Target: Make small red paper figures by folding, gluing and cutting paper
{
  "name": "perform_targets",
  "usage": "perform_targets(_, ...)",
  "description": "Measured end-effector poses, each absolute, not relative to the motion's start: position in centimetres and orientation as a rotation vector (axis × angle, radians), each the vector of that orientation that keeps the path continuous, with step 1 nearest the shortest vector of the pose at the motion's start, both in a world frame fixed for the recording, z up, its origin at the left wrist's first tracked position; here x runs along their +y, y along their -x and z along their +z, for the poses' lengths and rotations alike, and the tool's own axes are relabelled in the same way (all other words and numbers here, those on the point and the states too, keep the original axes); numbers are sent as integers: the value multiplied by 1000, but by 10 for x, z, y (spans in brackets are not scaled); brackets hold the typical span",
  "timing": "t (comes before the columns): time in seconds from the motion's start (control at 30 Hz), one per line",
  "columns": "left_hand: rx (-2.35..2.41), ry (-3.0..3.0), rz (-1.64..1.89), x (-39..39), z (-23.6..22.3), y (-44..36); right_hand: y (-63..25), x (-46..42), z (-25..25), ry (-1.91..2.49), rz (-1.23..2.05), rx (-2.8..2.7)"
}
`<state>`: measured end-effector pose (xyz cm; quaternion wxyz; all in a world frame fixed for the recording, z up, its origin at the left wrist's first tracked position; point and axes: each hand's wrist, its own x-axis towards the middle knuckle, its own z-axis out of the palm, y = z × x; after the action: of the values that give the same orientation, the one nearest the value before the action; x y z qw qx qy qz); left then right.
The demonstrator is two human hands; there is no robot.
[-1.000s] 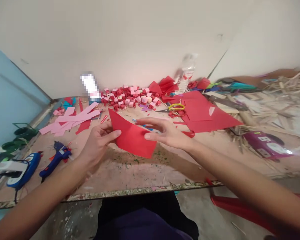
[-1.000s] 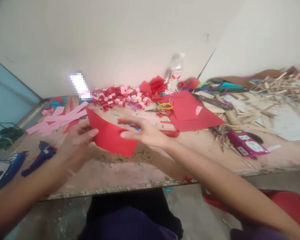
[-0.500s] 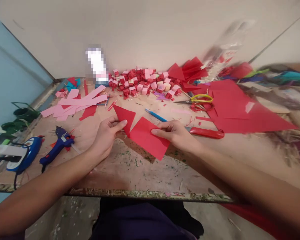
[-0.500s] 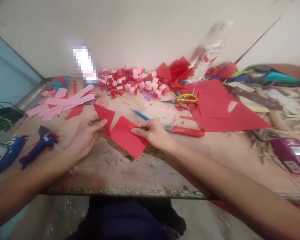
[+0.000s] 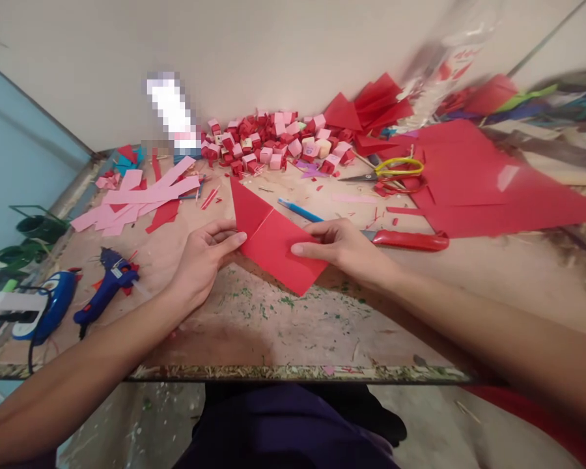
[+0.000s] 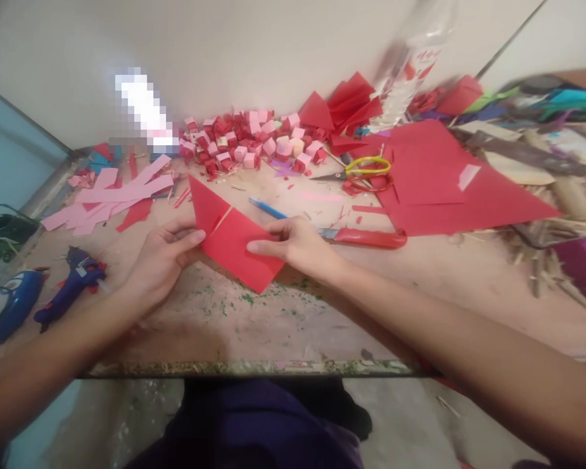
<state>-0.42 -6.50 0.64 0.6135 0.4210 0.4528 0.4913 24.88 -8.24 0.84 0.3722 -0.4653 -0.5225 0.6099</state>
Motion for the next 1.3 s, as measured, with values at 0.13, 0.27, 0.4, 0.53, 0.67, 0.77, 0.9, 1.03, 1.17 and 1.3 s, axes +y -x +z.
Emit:
perform_targets(0.13, 1057, -957, 1243, -61, 4, 6, -249, -81, 6, 1170, 1571, -1380)
perform_targets(0.27, 1049, -969, 1313, -59, 0, 7, -249, -80, 5, 1164, 1538, -1412)
perform_targets(0.4, 1082, -976, 1363, -58, 3, 7, -250, -81, 6, 1185, 1507, -1425)
perform_targets(0.53, 1135, -1020, 1369, -54, 5, 10, -249, -81, 6, 1187, 1514, -1400)
perform_targets(0.67, 1216, -1102, 1411, -50, 0, 16, -248, -82, 7, 1178, 1534, -1367)
perform_targets(0.77, 1329, -1378, 1503, -54, 2, 19, -246, -82, 8, 1194, 1561, -1284)
perform_targets(0.9, 1125, -2278, 1229, -67, 10, 17, -241, -83, 8, 1205, 1548, -1169)
perform_targets(1.03, 801, -2914, 877, -79, 9, 12, -235, -87, 7, 1154, 1568, -1121)
perform_targets(1.17, 706, -2979, 879, -80, 2, 11, -230, -94, 7, 1101, 1592, -1131)
perform_targets(1.3, 695, -2773, 997, -82, 2, 11, -230, -98, 8, 944, 1680, -1137)
